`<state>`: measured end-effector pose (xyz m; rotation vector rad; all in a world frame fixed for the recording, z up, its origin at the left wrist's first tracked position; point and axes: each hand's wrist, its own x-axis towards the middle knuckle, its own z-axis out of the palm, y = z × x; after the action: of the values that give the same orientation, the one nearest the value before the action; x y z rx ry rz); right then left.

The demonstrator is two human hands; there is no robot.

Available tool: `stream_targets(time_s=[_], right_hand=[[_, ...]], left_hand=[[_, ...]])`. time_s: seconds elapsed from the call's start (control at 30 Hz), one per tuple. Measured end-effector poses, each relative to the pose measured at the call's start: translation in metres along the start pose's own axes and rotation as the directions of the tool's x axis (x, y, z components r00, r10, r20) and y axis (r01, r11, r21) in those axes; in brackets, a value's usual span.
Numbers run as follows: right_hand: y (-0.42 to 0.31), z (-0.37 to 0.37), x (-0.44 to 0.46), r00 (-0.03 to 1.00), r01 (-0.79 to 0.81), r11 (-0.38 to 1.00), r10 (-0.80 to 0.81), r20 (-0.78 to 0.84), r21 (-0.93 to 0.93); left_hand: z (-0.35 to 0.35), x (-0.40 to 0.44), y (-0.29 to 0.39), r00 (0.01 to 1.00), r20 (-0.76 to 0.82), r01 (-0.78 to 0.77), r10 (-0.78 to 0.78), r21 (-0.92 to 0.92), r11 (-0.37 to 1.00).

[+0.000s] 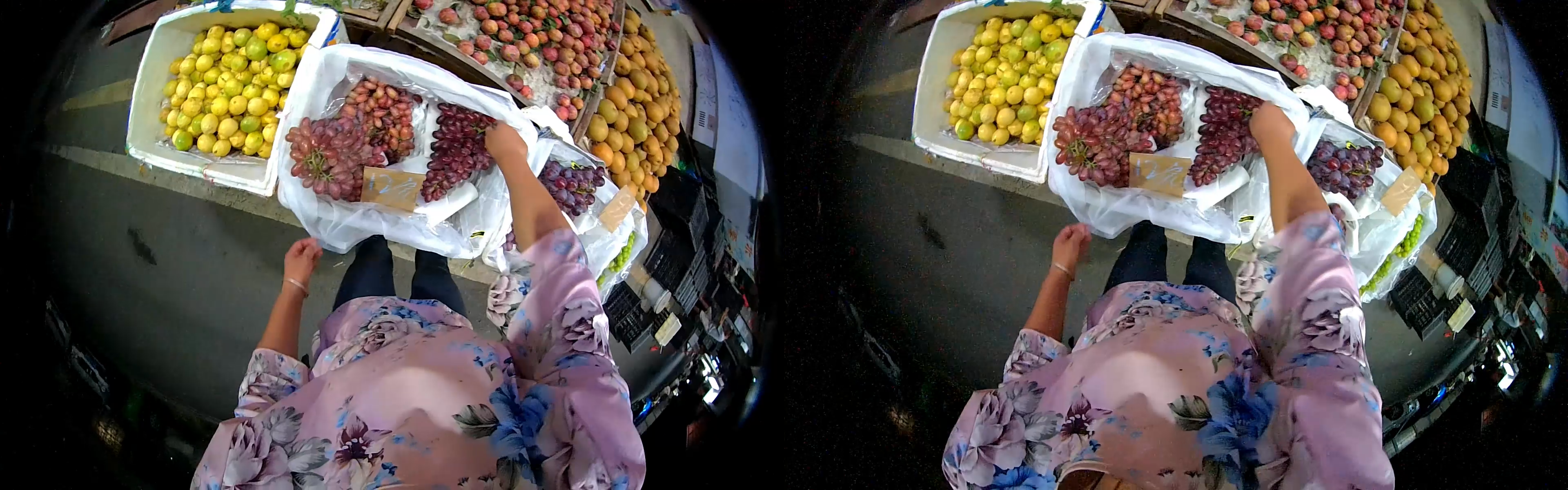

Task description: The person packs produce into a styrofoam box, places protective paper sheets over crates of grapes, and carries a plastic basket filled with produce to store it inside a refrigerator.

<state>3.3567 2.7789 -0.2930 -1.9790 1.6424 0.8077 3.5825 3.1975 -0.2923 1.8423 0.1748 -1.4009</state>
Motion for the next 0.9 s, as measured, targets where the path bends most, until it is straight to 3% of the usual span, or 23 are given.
stream_targets(time_s=[0.07, 0.1, 0.17, 0.2, 0.23, 0.27, 0.33, 0.47, 0.53, 0.6, 0.63, 0.67, 0.73, 0.8, 0.87, 0.9], right_hand=[[-0.010, -0.001, -0.031, 0.959, -0.135, 0.963, 0.187, -0.215, 0.235], [-0.015, 0.006, -0.046, 0.961, -0.129, 0.963, 0.180, -0.209, 0.236], [-0.025, 0.024, -0.074, 0.930, 0.030, 0.949, 0.089, -0.356, 0.315], [-0.027, 0.048, -0.078, 0.924, 0.192, 0.915, -0.047, -0.380, 0.355], [-0.029, 0.070, -0.081, 0.863, 0.397, 0.880, -0.262, -0.431, 0.260], [-0.036, 0.089, -0.086, 0.817, 0.496, 0.825, -0.338, -0.467, 0.271], [-0.055, 0.117, -0.093, 0.882, 0.435, 0.816, -0.301, -0.362, 0.381], [-0.066, 0.135, -0.120, 0.903, 0.426, 0.775, -0.336, -0.267, 0.467], [-0.057, 0.129, -0.140, 0.905, 0.423, 0.764, -0.376, -0.196, 0.486], [-0.046, 0.124, -0.159, 0.932, 0.354, 0.659, -0.307, -0.192, 0.664], [-0.036, 0.132, -0.161, 0.898, 0.439, 0.610, -0.274, -0.344, 0.659], [-0.020, 0.137, -0.163, 0.897, 0.440, 0.609, -0.272, -0.347, 0.660], [0.008, 0.136, -0.171, 0.962, 0.241, 0.546, -0.022, -0.273, 0.802], [0.038, 0.130, -0.175, 0.978, -0.081, 0.362, 0.210, 0.004, 0.929], [0.061, 0.130, -0.182, 0.939, -0.110, 0.116, 0.337, 0.065, 0.987], [0.072, 0.133, -0.185, 0.942, -0.113, 0.108, 0.327, 0.072, 0.988]], left_hand=[[0.023, 0.001, 0.039, 0.987, -0.082, -0.145, 0.141, -0.047, 0.988], [0.028, 0.004, 0.057, 0.969, -0.089, -0.230, 0.231, 0.020, 0.973], [0.037, 0.013, 0.085, 0.944, -0.085, -0.311, 0.318, 0.089, 0.946], [0.043, 0.017, 0.096, 0.910, -0.149, -0.377, 0.386, 0.089, 0.922], [0.048, 0.021, 0.105, 0.868, -0.211, -0.440, 0.450, 0.093, 0.893], [0.052, 0.026, 0.113, 0.869, -0.208, -0.439, 0.450, 0.096, 0.893], [0.058, 0.033, 0.128, 0.870, -0.263, -0.393, 0.416, 0.139, 0.909], [0.054, 0.051, 0.136, 0.858, -0.310, -0.347, 0.410, 0.238, 0.907], [0.060, 0.045, 0.143, 0.880, -0.307, -0.330, 0.362, 0.154, 0.931], [0.058, 0.049, 0.141, 0.812, -0.227, -0.481, 0.538, 0.262, 0.837], [0.061, 0.051, 0.142, 0.796, -0.182, -0.538, 0.577, 0.223, 0.813], [0.062, 0.052, 0.144, 0.795, -0.179, -0.541, 0.580, 0.223, 0.811], [0.060, 0.057, 0.146, 0.770, -0.155, -0.509, 0.619, 0.436, 0.742], [0.055, 0.072, 0.144, 0.784, -0.165, -0.466, 0.598, 0.479, 0.744], [0.055, 0.072, 0.148, 0.795, -0.184, -0.416, 0.578, 0.528, 0.740], [0.060, 0.063, 0.156, 0.850, -0.232, -0.354, 0.473, 0.414, 0.839]])
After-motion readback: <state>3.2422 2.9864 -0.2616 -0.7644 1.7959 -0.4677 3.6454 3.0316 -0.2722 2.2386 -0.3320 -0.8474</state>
